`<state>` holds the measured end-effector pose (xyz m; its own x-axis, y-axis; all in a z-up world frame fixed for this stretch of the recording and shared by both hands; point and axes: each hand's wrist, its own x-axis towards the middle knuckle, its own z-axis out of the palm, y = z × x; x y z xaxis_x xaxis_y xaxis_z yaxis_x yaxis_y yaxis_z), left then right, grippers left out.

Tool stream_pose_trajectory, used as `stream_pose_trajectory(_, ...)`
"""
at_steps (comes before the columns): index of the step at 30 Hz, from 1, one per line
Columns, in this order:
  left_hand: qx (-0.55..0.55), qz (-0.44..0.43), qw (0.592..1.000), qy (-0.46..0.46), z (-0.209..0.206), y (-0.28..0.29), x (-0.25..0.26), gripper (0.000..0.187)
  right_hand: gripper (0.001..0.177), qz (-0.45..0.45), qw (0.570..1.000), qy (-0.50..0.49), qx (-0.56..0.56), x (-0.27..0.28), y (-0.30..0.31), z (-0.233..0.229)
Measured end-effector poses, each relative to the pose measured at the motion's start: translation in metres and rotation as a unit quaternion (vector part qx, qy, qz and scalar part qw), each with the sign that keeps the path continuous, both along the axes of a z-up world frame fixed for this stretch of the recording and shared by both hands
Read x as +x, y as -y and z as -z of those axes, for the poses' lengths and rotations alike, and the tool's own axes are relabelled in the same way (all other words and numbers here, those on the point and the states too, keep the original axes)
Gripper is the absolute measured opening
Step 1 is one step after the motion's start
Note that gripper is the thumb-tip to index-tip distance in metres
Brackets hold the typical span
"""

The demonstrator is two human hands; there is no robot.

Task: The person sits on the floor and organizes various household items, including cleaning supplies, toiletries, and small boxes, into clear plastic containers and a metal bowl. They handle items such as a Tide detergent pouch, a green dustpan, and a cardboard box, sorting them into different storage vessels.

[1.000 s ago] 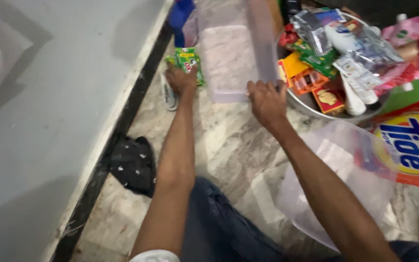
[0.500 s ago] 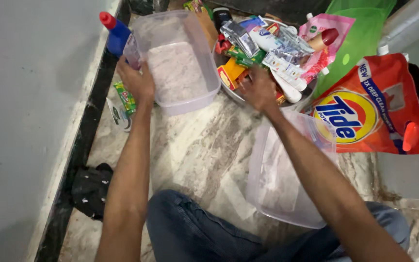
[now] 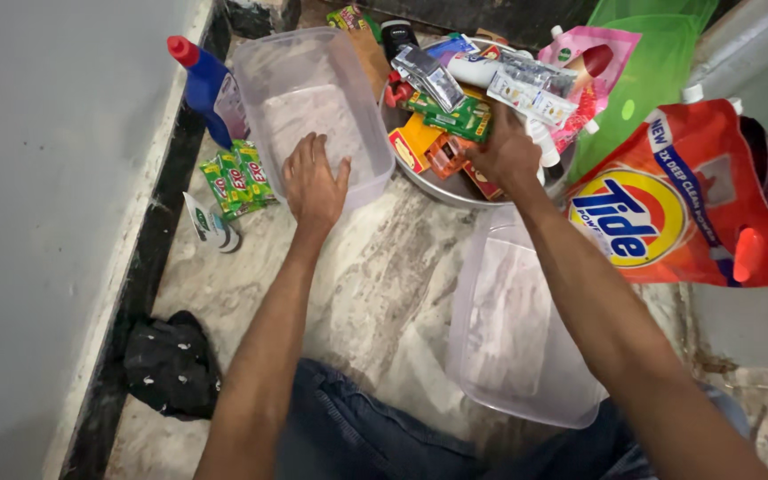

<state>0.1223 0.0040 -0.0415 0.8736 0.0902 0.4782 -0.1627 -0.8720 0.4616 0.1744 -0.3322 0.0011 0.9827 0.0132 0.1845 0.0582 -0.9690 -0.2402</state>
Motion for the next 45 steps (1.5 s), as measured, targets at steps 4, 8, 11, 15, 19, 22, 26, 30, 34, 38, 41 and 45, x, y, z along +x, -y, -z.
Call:
stream_pose_trajectory(4, 0.024, -0.012, 1.0, -0.011, -0.001, 0.003, 0.001, 0.061, 0.122, -0.052, 0.996, 0.053, -0.057, -0.004, -0.033, -0.025)
stream_pose_trajectory(8, 0.014, -0.018, 0.999, -0.038, -0.005, 0.004, 0.002, 0.061, 0.112, -0.03, 0.99, -0.046, -0.127, 0.0, -0.055, -0.047)
stream_pose_trajectory(11, 0.027, -0.013, 0.999, -0.033, -0.004, 0.007, 0.003, 0.062, 0.097, -0.073, 0.98, 0.057, -0.177, 0.003, -0.056, -0.036)
stream_pose_trajectory(15, 0.034, -0.022, 0.999, -0.033, -0.002, 0.004, 0.003, 0.063, 0.077, -0.132, 0.968, 0.115, -0.178, 0.024, -0.041, -0.014)
stream_pose_trajectory(19, 0.017, -0.019, 0.999, -0.04, -0.008, 0.006, 0.002, 0.064, 0.046, -0.17, 0.978, 0.09, -0.08, 0.034, -0.024, -0.016)
stream_pose_trajectory(22, -0.027, 0.019, 0.999, -0.029, -0.015, 0.003, -0.004, 0.067, 0.049, -0.135, 0.99, 0.038, 0.0, 0.021, -0.026, -0.029)
stream_pose_trajectory(26, -0.186, 0.049, 0.981, 0.007, -0.019, 0.006, 0.002, 0.061, 0.041, 0.0, 0.87, -0.19, 0.456, -0.029, -0.047, -0.061)
stream_pose_trajectory(30, -0.489, 0.174, 0.851, -0.081, -0.032, 0.051, 0.015, 0.062, 0.036, 0.027, 0.649, -0.196, 0.734, -0.073, -0.065, -0.09)
stream_pose_trajectory(34, -0.581, 0.317, 0.746, -0.072, -0.071, 0.12, 0.022, 0.065, 0.031, -0.03, 0.522, -0.224, 0.822, -0.077, -0.071, -0.075)
stream_pose_trajectory(38, -0.534, 0.238, 0.807, 0.078, -0.113, 0.129, 0.01, 0.058, 0.041, -0.106, 0.539, -0.226, 0.804, -0.073, -0.075, -0.048)
stream_pose_trajectory(41, -0.604, 0.263, 0.753, -0.01, -0.146, 0.135, 0.001, 0.051, 0.052, -0.129, 0.576, -0.145, 0.794, -0.073, -0.096, -0.049)
stream_pose_trajectory(45, -0.45, 0.198, 0.866, 0.093, -0.154, 0.13, -0.041, 0.05, 0.072, -0.16, 0.669, -0.047, 0.724, -0.085, -0.117, -0.063)
